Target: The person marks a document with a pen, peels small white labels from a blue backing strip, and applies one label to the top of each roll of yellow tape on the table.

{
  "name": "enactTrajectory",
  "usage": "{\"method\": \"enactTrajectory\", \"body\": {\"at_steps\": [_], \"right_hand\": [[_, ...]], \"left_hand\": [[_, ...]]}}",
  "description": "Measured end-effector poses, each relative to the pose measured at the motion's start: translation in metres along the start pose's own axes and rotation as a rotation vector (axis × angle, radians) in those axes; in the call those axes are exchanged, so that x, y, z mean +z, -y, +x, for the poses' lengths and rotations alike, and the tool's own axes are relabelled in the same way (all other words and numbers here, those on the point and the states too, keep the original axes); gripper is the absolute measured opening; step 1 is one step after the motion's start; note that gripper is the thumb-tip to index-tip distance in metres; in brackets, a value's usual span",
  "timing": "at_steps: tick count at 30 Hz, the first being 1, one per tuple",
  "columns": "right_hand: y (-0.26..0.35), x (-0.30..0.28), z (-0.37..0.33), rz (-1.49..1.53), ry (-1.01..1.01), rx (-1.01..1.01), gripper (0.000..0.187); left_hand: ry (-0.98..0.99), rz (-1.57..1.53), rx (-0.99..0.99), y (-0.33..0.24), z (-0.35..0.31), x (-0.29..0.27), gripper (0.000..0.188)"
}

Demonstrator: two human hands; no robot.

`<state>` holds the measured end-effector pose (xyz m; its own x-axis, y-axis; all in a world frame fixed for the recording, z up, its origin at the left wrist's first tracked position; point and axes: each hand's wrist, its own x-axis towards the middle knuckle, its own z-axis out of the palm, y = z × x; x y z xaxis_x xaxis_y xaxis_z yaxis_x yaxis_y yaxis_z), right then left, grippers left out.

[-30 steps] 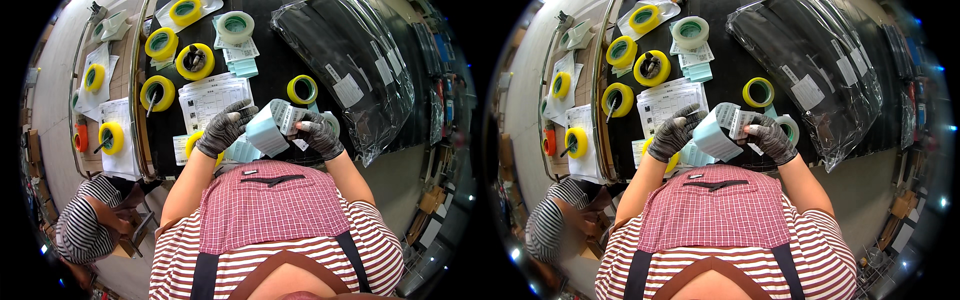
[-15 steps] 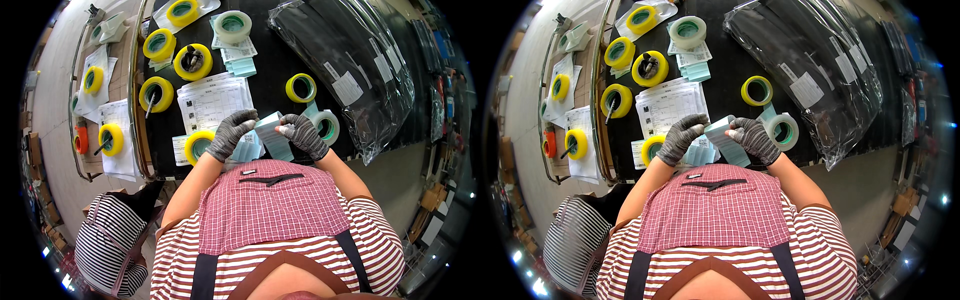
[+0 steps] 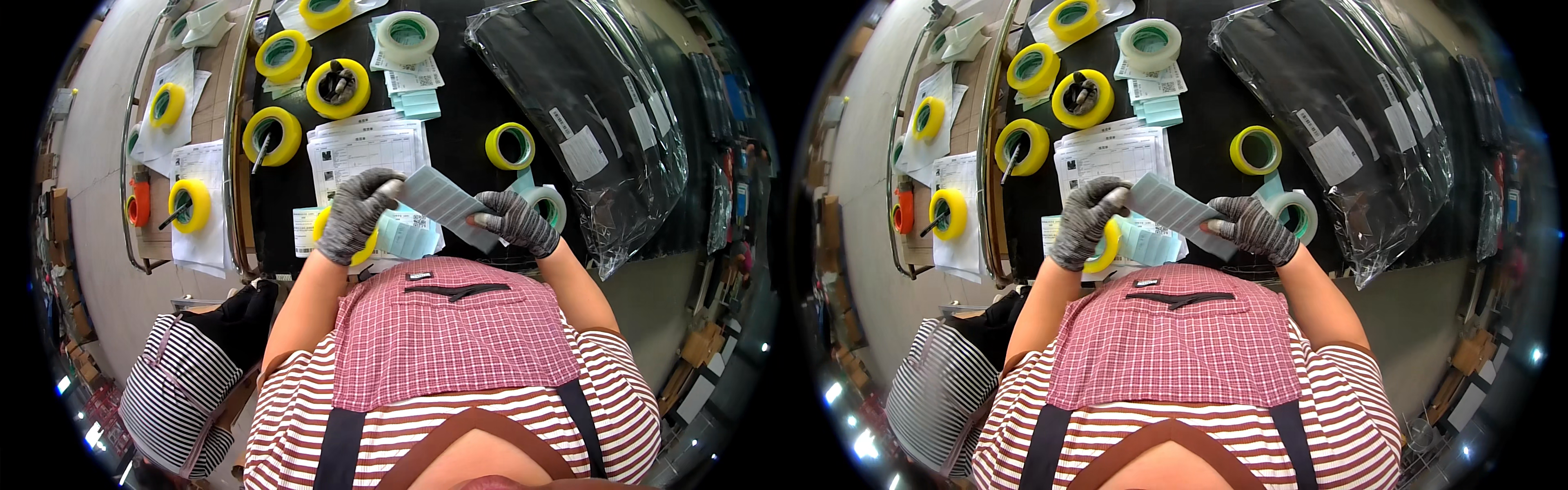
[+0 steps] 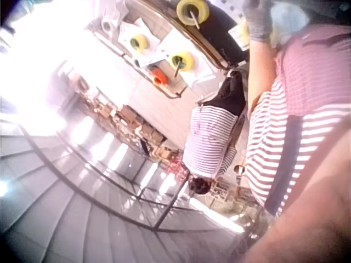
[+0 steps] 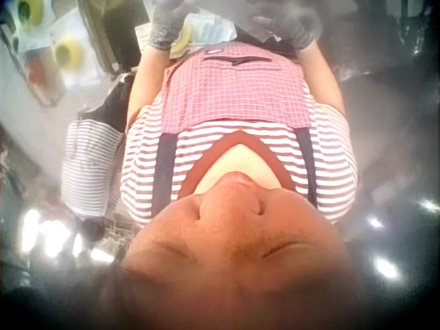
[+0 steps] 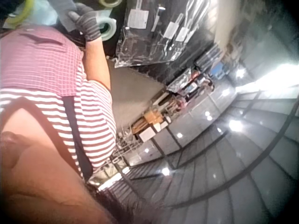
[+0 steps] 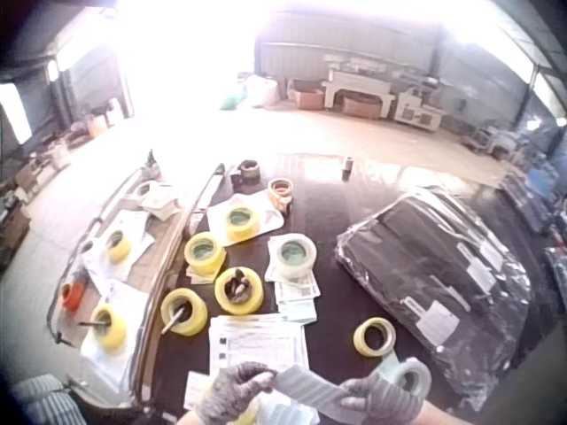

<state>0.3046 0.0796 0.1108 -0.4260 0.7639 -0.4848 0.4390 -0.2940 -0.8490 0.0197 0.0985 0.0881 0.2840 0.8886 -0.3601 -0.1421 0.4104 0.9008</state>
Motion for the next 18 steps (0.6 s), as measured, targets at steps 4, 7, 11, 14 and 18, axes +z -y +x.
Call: {"method": "enactTrajectory", "body": {"at_steps": [4,7,11,14,18], "right_hand": [[0.003,0.014,0.005,-0.115,-0.090,0.002,0.029],[0.004,0.034,0.017,0.035,-0.072,0.033,0.033],[0.009,0.064,0.043,0.249,0.078,0.112,0.040],[-0.017,0.083,0.066,0.232,0.144,0.193,0.044],[-0.057,0.099,0.091,-0.205,0.067,0.235,0.043]], "left_hand": [[-0.368,1.194,0.137,0.025,-0.022,-0.064,0.050],[-0.386,1.270,-0.294,0.048,-0.048,-0.079,0.071],[-0.378,1.114,-0.207,0.092,-0.059,-0.092,0.053],[-0.361,1.045,-0.140,0.097,-0.059,-0.099,0.042],[-0.317,0.643,-0.034,0.132,-0.067,-0.131,0.040]]}}
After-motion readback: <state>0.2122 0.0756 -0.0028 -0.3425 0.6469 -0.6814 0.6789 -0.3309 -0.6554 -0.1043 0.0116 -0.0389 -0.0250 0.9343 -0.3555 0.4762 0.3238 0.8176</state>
